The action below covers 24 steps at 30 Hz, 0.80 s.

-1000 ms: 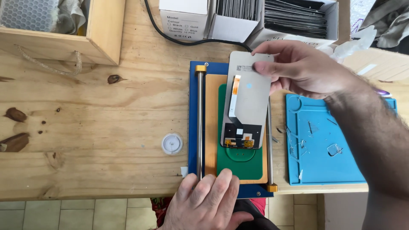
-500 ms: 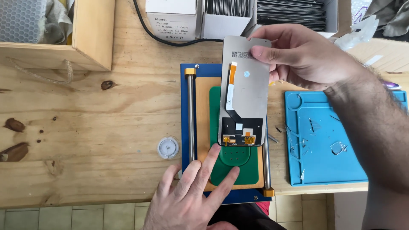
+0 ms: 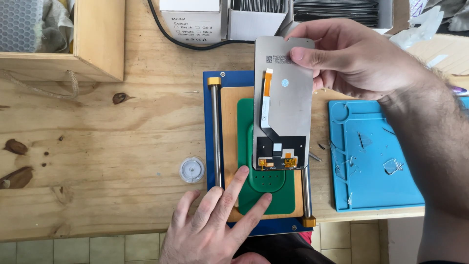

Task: Replacing a damaged mobile phone screen using a heat plate and separation wire

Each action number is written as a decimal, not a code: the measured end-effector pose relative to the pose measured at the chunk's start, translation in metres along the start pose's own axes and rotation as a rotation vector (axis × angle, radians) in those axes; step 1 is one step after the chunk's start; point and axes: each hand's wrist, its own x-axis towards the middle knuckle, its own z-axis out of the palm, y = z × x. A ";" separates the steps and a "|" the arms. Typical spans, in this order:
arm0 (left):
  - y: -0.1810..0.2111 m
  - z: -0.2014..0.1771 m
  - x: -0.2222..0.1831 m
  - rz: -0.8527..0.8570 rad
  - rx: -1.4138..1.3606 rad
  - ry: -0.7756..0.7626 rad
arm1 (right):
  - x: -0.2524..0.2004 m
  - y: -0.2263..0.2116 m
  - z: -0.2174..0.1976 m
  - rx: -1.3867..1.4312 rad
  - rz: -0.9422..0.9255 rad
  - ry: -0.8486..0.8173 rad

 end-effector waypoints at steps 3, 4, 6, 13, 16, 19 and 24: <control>0.001 0.000 0.000 -0.002 -0.007 -0.012 | -0.001 0.001 -0.001 0.001 0.001 -0.016; 0.001 0.000 0.000 -0.003 -0.002 -0.008 | 0.000 0.000 -0.001 -0.006 0.001 -0.026; 0.003 0.001 -0.002 -0.003 0.008 -0.004 | 0.000 0.001 -0.002 -0.003 0.002 -0.022; 0.003 0.000 -0.004 0.003 0.014 -0.009 | -0.004 -0.001 0.000 0.007 0.007 -0.011; 0.004 -0.001 -0.002 -0.006 -0.001 -0.020 | -0.005 -0.003 0.001 0.018 -0.001 0.014; -0.003 -0.011 0.001 -0.028 -0.014 0.024 | -0.008 -0.005 -0.004 -0.055 -0.033 0.033; -0.021 -0.019 0.005 -0.168 -0.196 0.151 | -0.005 -0.010 -0.004 -0.054 -0.062 0.012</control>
